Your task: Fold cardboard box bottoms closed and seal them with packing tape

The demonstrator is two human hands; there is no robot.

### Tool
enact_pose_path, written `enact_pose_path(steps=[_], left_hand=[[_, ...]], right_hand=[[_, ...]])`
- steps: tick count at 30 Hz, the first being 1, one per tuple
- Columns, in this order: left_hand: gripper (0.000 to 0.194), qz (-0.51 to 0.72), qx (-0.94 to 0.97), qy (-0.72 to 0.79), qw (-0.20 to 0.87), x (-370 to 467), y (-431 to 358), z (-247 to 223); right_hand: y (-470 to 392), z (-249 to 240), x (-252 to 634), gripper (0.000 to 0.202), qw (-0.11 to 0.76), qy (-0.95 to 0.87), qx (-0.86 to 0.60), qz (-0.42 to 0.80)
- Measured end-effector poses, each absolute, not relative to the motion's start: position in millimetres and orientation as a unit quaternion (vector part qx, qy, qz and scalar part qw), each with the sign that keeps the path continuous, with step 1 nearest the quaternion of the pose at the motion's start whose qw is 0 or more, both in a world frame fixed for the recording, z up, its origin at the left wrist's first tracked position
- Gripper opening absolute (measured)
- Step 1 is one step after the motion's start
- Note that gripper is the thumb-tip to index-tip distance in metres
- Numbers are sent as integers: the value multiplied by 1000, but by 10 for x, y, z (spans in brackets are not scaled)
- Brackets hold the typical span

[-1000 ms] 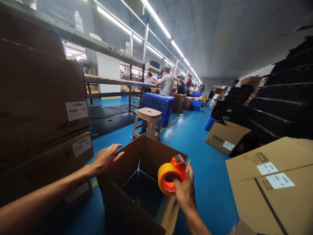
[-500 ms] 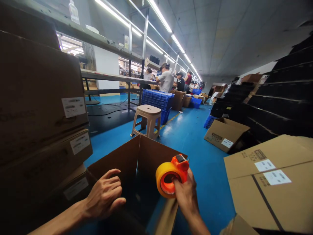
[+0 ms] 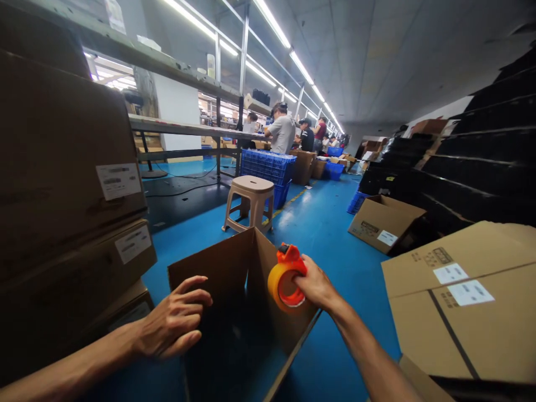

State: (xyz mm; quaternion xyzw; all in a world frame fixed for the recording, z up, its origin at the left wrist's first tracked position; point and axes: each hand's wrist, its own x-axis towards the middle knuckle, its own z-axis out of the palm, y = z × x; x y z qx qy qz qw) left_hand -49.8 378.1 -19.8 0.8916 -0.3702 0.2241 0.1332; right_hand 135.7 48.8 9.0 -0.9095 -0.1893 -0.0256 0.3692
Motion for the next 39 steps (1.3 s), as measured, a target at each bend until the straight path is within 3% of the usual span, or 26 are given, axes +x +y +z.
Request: enact_pose_path(steps=[3,7,9,13,20,27,30,39], left_hand=[[18,250,905,-327,114,-541,3837,-207],[19,331,915,-196,119,-631,3927,-402],[18,353,918,-88,159,-664,3940,-549],[34,306,907,30,287,-694,3915,-704],[45,262,915,33,306,-726,3870,-542],[41,277,926,12,255,-699,3879,-629],[38,274,933,-1,234,-707,3859,-663],[34,281,939,-45,194,-655,3766,-596]], right_hand=[[473,57,1408,30,376,-152,-913,48],[371,37,1359,27,382,-132,-913,54],[356,29,1299,30,352,-117,-928,45],[364,14,1200,37,320,-118,-939,44],[299,-43,1176,32,353,-99,-929,47],[299,-70,1106,38,443,-80,-890,-76],[297,-75,1114,44,435,-50,-894,-97],[342,-16,1050,41,377,-95,-921,-9]])
